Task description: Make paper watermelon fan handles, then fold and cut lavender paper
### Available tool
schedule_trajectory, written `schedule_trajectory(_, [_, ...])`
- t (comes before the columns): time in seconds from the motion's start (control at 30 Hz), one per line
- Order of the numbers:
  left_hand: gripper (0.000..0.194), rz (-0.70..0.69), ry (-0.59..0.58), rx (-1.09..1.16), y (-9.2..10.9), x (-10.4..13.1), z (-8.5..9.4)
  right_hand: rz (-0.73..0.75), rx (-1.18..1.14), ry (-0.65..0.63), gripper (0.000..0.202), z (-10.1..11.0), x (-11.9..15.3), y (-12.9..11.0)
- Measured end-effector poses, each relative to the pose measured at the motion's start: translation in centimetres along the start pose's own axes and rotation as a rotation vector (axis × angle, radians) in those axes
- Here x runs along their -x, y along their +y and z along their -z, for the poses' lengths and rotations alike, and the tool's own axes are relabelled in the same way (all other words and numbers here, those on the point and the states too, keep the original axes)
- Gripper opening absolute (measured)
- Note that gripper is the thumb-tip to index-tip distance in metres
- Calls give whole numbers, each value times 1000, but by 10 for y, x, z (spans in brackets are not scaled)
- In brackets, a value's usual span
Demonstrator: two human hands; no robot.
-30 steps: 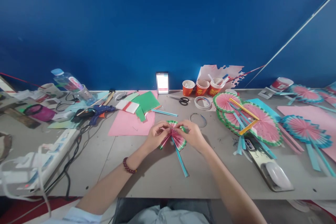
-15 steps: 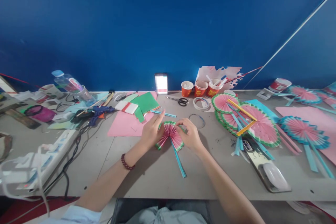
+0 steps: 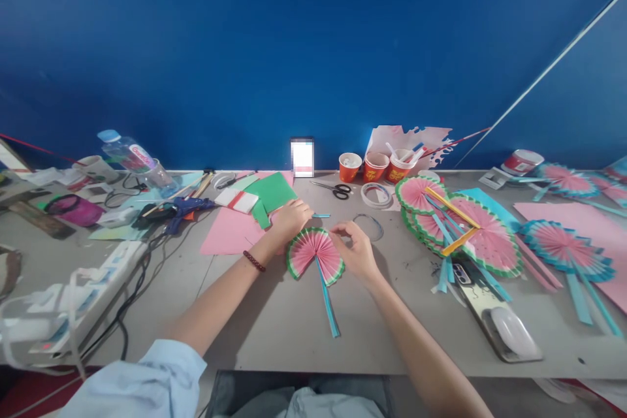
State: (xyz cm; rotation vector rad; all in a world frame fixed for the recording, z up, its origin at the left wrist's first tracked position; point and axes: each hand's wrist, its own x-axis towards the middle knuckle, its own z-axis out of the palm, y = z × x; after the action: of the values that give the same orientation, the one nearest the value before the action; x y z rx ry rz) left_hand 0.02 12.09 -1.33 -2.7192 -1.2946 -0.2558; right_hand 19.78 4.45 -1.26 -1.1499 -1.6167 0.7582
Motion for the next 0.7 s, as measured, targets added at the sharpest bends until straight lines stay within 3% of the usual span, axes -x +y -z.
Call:
schedule_trajectory(0.1, [19,43,47,108,4,0,6,-45,-77,1,18,0,-1,-1])
schedule_trajectory(0.17, [17,193,121,317,8,2,12,-124,-182,9,23,1,-1,-3])
schedule_trajectory(0.3, [12,510,184,1037,15,15,27,-314,-394,70,31,4,-4,-17])
schedule_trajectory(0.43, [26,622,157,1610,22,33,42,-359,-569,51,28,4,-8,-39])
schedule_trajectory(0.53, [29,639,165,1797,30,47,45,-329,-578,32,33,-1,-16,-52])
schedule_trajectory(0.7, [26,615,241,1880,40,58,38,-256,-508,-44,64,-20,-38,-54])
